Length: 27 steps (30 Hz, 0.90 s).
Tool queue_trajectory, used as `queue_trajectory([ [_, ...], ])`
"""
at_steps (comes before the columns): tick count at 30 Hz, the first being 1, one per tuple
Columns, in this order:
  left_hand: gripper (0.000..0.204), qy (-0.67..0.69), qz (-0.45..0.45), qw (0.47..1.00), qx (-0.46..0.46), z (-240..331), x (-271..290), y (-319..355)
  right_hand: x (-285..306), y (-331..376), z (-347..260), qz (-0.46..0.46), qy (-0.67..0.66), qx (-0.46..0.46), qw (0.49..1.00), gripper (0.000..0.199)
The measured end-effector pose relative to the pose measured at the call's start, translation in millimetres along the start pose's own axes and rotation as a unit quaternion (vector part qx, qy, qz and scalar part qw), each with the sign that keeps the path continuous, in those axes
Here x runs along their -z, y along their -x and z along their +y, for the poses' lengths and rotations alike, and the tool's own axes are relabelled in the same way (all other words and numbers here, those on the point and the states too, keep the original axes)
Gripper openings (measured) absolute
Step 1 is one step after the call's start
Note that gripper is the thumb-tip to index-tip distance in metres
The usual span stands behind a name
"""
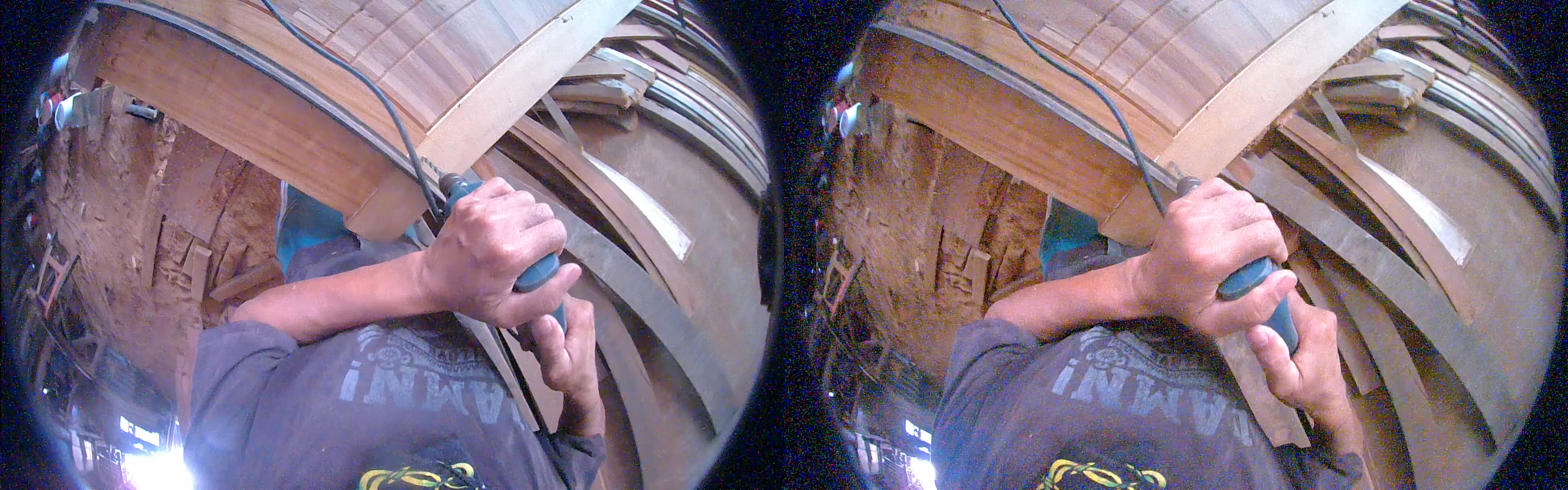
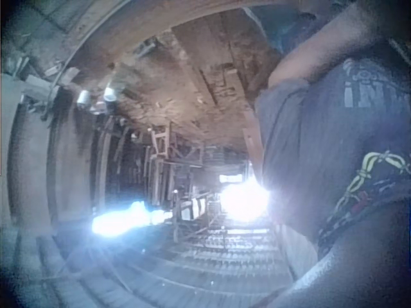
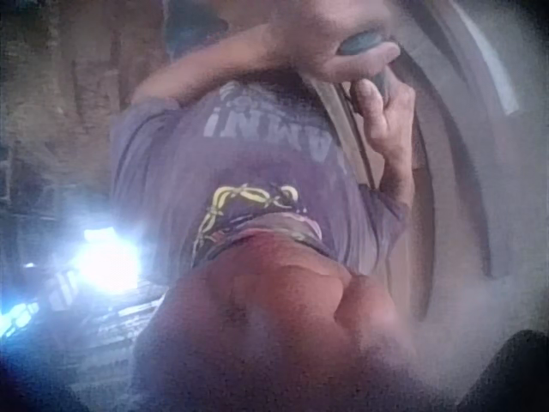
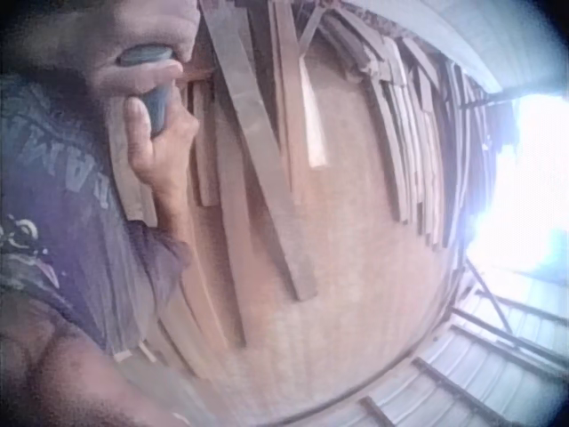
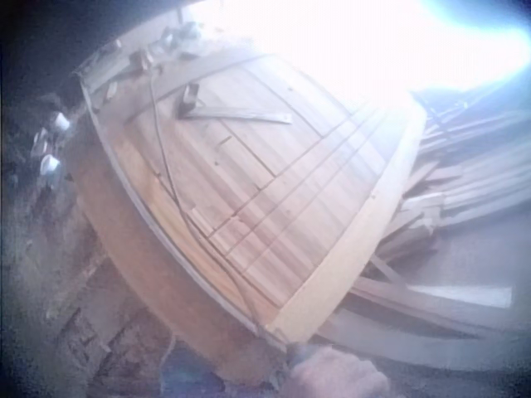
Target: The person uses a corded drill to make holes in a large curved wooden panel. They position the panel, drill multiple holes along its edge, and reposition the panel to continue drilling.
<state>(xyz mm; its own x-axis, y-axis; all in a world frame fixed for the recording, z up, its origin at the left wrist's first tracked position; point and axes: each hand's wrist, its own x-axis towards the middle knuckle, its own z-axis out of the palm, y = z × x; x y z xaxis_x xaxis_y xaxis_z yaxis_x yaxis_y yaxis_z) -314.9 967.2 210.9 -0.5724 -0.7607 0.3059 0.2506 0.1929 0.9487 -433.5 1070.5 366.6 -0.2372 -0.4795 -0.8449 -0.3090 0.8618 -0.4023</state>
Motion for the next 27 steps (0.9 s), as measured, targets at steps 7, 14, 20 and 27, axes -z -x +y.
queue_trajectory([
  [7,0.021,0.008,-0.029,0.999,0.028,-4.5,8.5,-0.7,6.7,-9.1,-8.2,-0.014,0.010,0.015,1.000,0.045],
  [14,0.023,0.018,-0.025,0.999,0.025,-9.1,10.7,1.5,6.8,-15.5,-14.1,-0.010,0.024,0.023,0.999,0.044],
  [20,0.022,0.015,-0.033,0.999,0.024,-9.5,11.2,1.9,5.1,-14.5,-7.5,-0.011,0.028,0.023,0.999,0.043],
  [27,0.021,0.008,-0.028,0.999,0.020,-13.1,10.2,5.9,4.6,-19.0,-9.3,-0.009,0.038,0.020,0.999,0.043],
])
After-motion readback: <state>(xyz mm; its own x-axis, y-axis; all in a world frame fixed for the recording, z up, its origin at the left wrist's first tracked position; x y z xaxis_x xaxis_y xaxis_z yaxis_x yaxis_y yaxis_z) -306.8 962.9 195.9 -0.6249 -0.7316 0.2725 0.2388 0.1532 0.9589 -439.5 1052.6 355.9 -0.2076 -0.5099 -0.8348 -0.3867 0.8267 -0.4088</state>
